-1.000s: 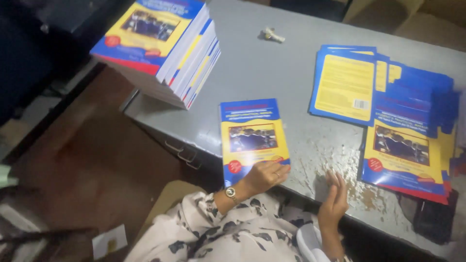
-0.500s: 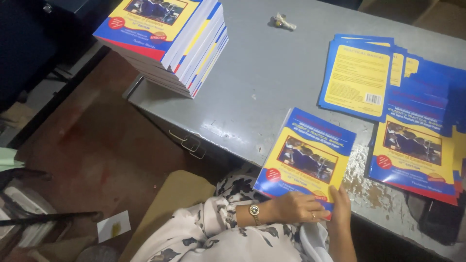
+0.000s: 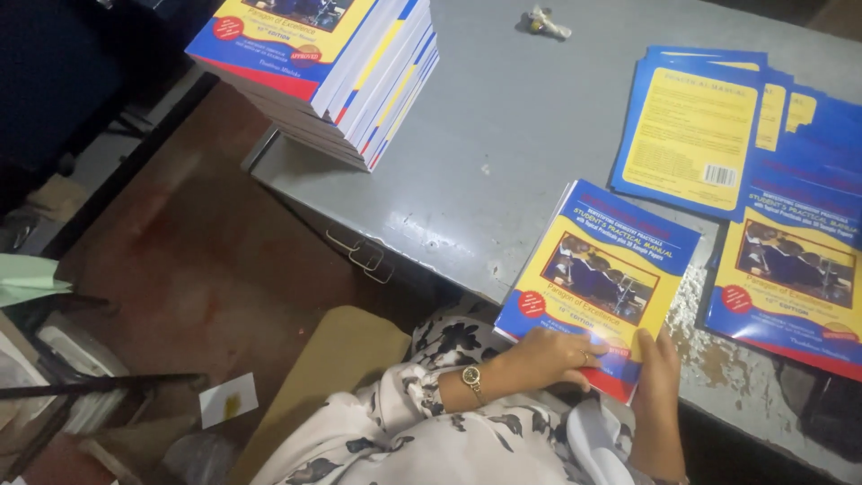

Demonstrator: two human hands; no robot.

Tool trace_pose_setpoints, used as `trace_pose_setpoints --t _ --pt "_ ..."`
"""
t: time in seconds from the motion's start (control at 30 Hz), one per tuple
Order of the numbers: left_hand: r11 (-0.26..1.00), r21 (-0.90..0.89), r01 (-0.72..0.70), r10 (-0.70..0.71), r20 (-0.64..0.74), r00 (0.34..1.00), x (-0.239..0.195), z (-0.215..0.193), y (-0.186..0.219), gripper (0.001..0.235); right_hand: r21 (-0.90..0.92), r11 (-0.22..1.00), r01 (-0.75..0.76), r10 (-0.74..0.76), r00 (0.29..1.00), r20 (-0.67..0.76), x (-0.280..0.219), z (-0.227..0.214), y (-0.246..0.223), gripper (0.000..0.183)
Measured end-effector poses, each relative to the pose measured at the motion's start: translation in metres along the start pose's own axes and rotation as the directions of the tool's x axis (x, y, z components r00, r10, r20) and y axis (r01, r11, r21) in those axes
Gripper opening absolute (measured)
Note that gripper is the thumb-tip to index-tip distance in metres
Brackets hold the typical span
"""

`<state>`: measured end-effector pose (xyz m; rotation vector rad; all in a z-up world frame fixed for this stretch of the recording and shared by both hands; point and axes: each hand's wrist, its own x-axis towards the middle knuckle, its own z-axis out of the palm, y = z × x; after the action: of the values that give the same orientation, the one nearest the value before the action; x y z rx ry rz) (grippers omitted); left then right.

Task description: Assembling printed books by manually inserting stacks of inner pages into pre-printed covers.

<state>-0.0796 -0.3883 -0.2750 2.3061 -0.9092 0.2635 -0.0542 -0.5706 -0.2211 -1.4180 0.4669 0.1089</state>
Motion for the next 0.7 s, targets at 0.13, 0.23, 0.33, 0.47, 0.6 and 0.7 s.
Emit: trace_pose_setpoints --t 0.13,0.23,0.33,0.47,0.6,0.7 --pt "1.0 -0.022 0.013 -0.012 0.056 0.998 0.004 -0.011 0.002 0.052 0.023 0.999 -0.04 0.041 0.999 -0.015 -0.006 -0.001 -0.002 0.036" --pt "0.997 -0.067 0.033 -0.032 0.02 0.999 0.004 -0.009 -0.002 0.048 0.03 0.999 0.028 -0.027 0.999 -0.045 0.012 -0.018 0.02 0.04" --pt "0.995 -0.087 0.052 -0.05 0.027 0.998 0.001 -0.01 -0.001 0.041 -0.098 0.991 0.092 -0.102 0.989 -0.105 -0.021 -0.008 -0.005 0.043" --pt "0.981 -0.165 0.097 -0.084 0.084 0.993 0.006 -0.034 0.01 0.041 -0.16 0.98 0.116 -0.124 0.992 -0.039 -0.025 -0.031 0.006 0.037" --pt "0.995 -0.036 0.096 -0.09 0.139 0.986 0.005 -0.022 0.005 0.049 -0.162 0.982 0.096 -0.1 0.995 -0.017 -0.048 -0.031 -0.008 0.039" --pt "0.995 0.003 0.099 -0.099 0.129 0.987 0.004 -0.024 0.008 0.045 -0.137 0.985 0.108 -0.11 0.994 -0.007 -0.058 -0.03 -0.011 0.042"
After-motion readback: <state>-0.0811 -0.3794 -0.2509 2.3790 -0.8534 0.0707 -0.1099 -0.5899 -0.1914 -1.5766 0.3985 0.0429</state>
